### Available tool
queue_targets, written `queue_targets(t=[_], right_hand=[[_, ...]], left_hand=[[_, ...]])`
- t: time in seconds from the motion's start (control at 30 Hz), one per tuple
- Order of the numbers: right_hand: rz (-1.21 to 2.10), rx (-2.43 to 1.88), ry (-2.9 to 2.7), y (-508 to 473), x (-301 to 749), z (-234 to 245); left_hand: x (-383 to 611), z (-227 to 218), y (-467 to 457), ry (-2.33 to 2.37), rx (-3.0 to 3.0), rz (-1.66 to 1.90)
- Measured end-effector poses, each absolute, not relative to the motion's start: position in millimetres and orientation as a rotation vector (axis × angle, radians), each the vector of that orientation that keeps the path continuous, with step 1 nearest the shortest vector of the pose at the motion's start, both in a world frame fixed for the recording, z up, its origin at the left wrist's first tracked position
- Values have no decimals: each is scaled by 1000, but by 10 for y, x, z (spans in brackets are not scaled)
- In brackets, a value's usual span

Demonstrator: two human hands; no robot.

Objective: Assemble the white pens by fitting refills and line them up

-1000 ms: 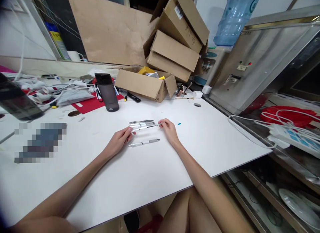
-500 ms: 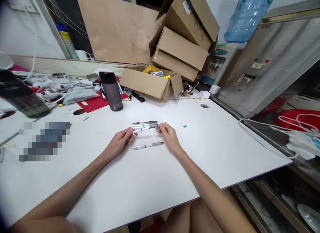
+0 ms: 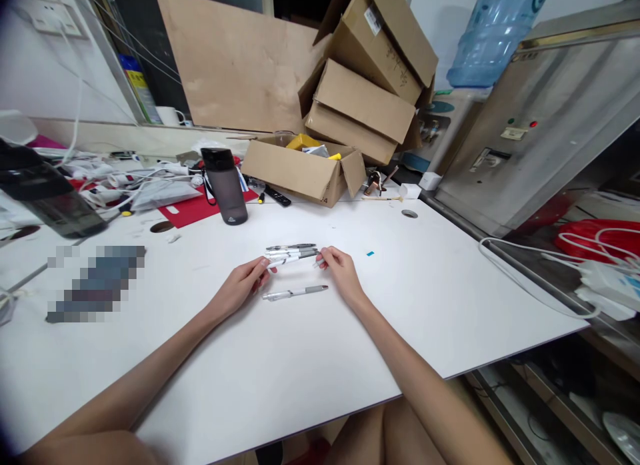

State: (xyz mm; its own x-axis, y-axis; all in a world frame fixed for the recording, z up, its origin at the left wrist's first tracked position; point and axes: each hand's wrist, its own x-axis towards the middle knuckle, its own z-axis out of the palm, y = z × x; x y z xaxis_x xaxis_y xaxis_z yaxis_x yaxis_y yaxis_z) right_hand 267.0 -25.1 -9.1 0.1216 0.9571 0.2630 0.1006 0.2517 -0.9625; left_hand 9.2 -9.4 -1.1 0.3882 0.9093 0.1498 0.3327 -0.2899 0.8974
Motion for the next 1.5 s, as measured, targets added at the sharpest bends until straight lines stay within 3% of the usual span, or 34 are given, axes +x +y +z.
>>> queue_targets(t=[0.73, 1.5], right_hand=[[782, -1141, -1075, -118, 2894, -228], [1029, -1134, -1043, -22, 2980, -204]], left_hand=[[44, 2, -46, 1041, 1795, 915], [95, 18, -74, 1076, 1814, 890]])
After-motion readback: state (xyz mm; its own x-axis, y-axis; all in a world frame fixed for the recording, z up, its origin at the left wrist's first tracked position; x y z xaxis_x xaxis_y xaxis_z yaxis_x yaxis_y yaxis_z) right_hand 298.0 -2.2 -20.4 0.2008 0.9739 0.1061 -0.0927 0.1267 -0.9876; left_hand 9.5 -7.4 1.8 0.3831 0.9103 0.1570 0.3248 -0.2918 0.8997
